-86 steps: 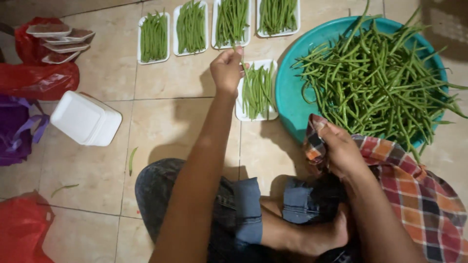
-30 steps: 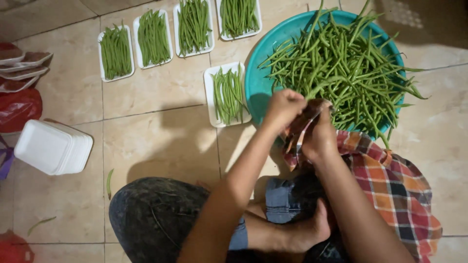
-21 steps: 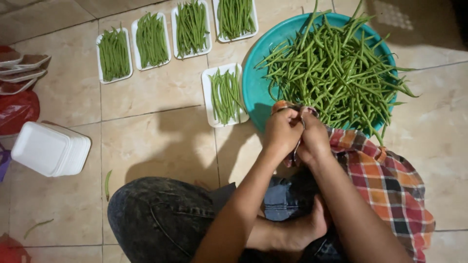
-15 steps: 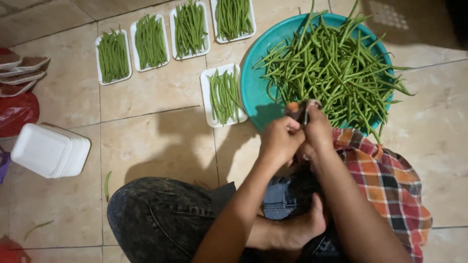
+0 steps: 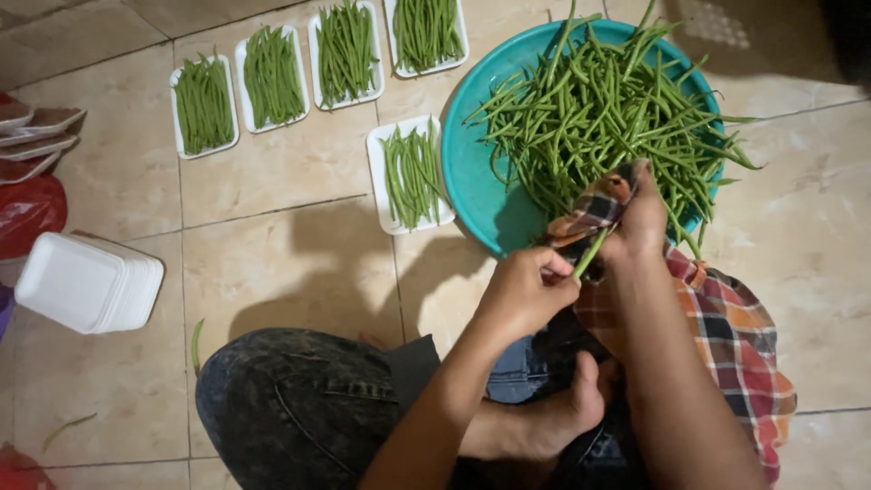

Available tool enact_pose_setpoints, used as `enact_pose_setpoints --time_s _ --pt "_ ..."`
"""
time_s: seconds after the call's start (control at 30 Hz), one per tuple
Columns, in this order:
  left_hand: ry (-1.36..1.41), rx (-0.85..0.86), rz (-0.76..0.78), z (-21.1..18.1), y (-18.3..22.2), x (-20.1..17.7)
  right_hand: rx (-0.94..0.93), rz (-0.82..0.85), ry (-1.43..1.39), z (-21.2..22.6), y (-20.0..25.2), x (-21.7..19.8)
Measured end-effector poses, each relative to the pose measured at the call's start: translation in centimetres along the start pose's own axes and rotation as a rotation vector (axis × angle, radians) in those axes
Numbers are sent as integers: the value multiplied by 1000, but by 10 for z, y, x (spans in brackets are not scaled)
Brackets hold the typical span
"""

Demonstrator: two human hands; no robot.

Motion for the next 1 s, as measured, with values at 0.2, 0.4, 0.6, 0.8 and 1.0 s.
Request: enact_pose_setpoints --time_s 0.2,0.4,0.6,0.8,1.0 --pt "283 13 200 1 17 -7 -48 -29 70 22 -11 4" --pt "394 -78 211 -14 35 -52 9 77 -22 33 -14 2" --pt "542 -79 -94 35 -13 -44 204 567 257 -44 134 102" --pt "341 -105 -103 74 -36 -25 5 464 683 -86 56 14" --pt "39 -15 23 10 5 -49 -44 234 495 -46 35 15"
Point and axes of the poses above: each hand's wrist, its own y-axis away from the middle knuckle, its own x-axis out of the palm, z = x × y, the point moved 8 cm from there along -y, towards the middle knuckle, and after that the axes turned 11 degrees about -y, right-handed, at the moved point
